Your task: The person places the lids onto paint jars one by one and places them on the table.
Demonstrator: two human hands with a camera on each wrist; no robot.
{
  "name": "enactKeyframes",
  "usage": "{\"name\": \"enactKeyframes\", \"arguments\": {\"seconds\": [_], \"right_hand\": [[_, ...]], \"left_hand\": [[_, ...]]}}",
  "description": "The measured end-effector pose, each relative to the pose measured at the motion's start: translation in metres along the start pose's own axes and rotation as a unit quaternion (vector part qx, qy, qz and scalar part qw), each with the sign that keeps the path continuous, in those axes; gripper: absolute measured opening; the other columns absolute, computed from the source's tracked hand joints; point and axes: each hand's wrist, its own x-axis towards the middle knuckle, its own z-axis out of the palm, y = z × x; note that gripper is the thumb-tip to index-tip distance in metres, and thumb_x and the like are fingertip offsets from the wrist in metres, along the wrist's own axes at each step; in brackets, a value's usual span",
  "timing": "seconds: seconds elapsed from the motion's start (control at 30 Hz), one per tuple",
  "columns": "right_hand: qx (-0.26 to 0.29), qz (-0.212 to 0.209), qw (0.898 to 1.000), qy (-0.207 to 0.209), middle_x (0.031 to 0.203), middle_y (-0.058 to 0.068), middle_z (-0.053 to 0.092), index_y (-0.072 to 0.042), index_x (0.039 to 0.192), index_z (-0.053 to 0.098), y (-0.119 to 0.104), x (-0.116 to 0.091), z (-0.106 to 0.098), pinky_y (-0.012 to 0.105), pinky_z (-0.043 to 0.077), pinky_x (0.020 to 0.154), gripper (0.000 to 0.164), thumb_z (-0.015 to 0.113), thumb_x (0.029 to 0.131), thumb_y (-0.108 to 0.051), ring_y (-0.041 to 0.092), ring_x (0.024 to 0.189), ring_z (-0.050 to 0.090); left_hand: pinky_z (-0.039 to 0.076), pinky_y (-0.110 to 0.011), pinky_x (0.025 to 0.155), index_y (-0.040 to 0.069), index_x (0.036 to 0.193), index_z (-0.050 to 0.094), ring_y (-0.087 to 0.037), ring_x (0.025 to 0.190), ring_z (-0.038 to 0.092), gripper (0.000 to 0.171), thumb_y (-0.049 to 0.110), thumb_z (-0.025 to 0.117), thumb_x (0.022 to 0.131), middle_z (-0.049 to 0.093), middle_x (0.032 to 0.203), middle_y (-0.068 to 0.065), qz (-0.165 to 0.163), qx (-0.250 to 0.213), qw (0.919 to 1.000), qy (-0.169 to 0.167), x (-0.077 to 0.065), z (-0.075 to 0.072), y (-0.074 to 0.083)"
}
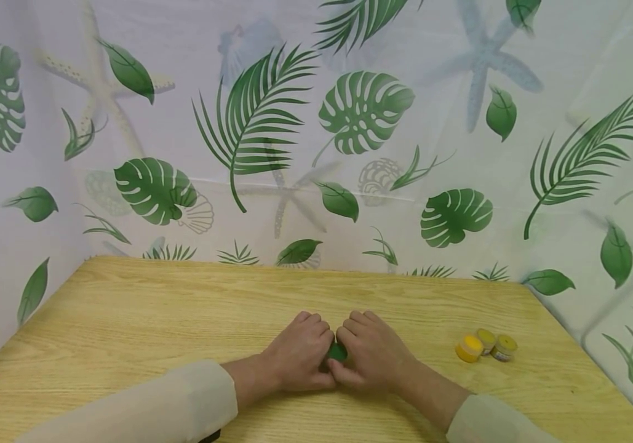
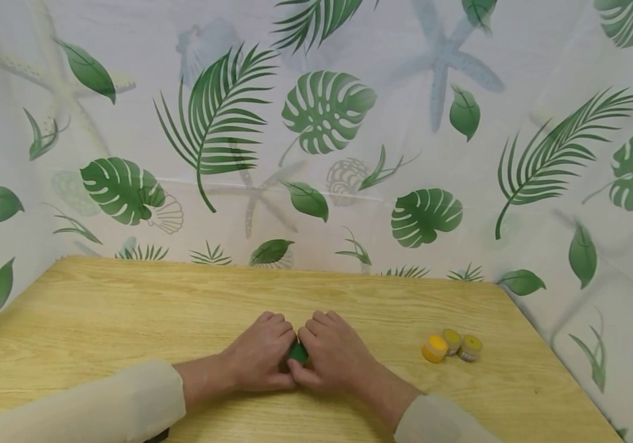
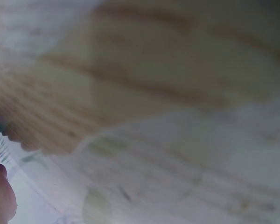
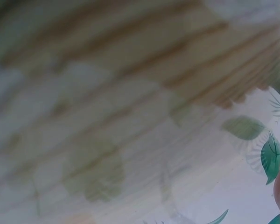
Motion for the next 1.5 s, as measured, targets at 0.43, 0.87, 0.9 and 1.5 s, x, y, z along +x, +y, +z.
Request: {"name": "enactKeyframes", "arguments": {"seconds": [0.43,0.87,0.9,1.5], "right_hand": [[0.004,0.001,1.000,-0.011,0.062,-0.011,0.036,-0.019,0.067,0.048,0.001,0.000,-0.001,0.023,0.028,0.061,0.027,0.056,0.079,-0.042,0.008,0.062,0.030],[-0.011,0.006,0.999,-0.043,0.063,-0.010,0.035,-0.019,0.070,0.049,0.006,-0.008,0.000,0.025,0.028,0.061,0.029,0.054,0.083,-0.045,0.009,0.063,0.030],[-0.012,0.006,0.999,-0.044,0.064,-0.010,0.035,-0.019,0.070,0.049,0.007,-0.009,0.000,0.025,0.028,0.061,0.029,0.053,0.083,-0.045,0.009,0.063,0.030],[-0.018,0.056,0.997,-0.057,0.068,-0.013,0.037,-0.019,0.075,0.053,0.048,-0.052,-0.018,0.024,0.029,0.066,0.023,0.056,0.082,-0.042,0.006,0.065,0.028]], "left_hand": [[0.036,-0.027,0.074,0.019,0.078,0.055,-0.009,0.067,0.039,0.037,0.056,0.055,0.077,0.048,0.072,0.009,-0.004,-0.002,0.9998,-0.018,0.000,-0.001,0.002],[0.037,-0.031,0.082,0.016,0.085,0.060,-0.013,0.075,0.043,0.031,0.045,0.050,0.082,0.054,0.080,0.006,-0.025,0.004,0.9984,-0.050,-0.026,-0.007,-0.017],[0.037,-0.032,0.084,0.016,0.086,0.060,-0.013,0.076,0.044,0.030,0.044,0.050,0.082,0.054,0.082,0.005,-0.028,0.001,0.9984,-0.049,-0.029,-0.008,-0.019],[0.037,-0.035,0.085,0.014,0.084,0.061,-0.016,0.078,0.045,0.022,0.035,0.057,0.082,0.056,0.082,0.004,-0.105,0.006,0.9941,-0.030,-0.084,-0.035,-0.073]]}}
